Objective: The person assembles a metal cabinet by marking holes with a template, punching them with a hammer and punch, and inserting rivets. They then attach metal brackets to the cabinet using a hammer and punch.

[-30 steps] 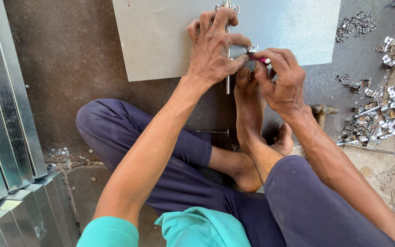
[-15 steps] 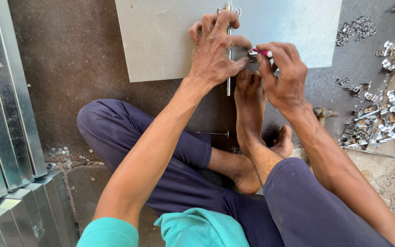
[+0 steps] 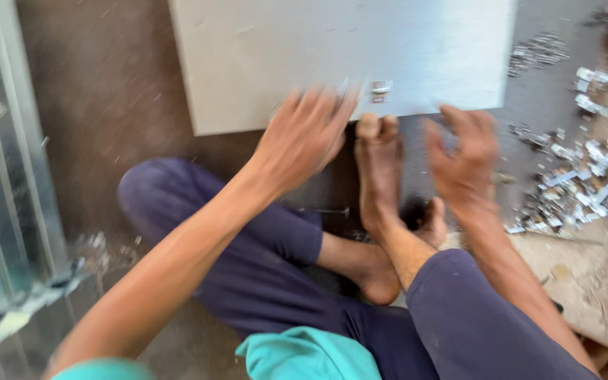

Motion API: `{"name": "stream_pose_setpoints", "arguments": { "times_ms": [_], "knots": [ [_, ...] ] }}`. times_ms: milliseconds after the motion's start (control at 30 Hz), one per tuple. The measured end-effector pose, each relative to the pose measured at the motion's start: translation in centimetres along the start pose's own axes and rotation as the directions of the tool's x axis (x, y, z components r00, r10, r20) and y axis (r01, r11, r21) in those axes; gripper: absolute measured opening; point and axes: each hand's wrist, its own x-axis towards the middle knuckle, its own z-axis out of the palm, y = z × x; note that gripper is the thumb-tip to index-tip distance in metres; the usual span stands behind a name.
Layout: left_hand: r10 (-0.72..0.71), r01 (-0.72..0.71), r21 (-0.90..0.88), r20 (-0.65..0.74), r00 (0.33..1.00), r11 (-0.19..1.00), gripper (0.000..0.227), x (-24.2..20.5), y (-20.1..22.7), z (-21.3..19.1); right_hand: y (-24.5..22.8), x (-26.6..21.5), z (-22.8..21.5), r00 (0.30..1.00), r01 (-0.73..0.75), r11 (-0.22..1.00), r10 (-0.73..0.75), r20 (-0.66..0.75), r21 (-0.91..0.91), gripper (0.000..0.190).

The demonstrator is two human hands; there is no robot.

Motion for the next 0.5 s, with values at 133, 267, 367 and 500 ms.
{"name": "stream_pose_setpoints", "arguments": {
  "times_ms": [133,267,367,500],
  "knots": [
    [0.177,-0.177,-0.025,0.256,0.95,0.984,0.058,-5.3,1.2,1.5,-2.0,1.6,3.0,0.998,0.069,0.98,-0.068,-0.014,0.185,0.016],
    [0.15,-0.158,0.005,0.279,0.949,0.987,0.05,-4.6,0.6,4.4,3.3,-3.7,3.6,0.975,-0.061,0.996,0.072,-0.21,0.06,0.011],
    [-0.223,0.257,-0.4,0.132,0.966,0.88,0.046,-5.1,2.4,5.1,8.6,-6.8,2.0,0.918,-0.375,0.926,0.364,-0.158,-0.047,0.014],
    [-0.667,0.426,-0.788,0.609,0.429,-0.445,0.047,-6.8,2.0,3.2,8.5,-6.8,2.2,0.912,-0.352,0.935,0.335,-0.235,-0.036,0.029]
  ]
}}
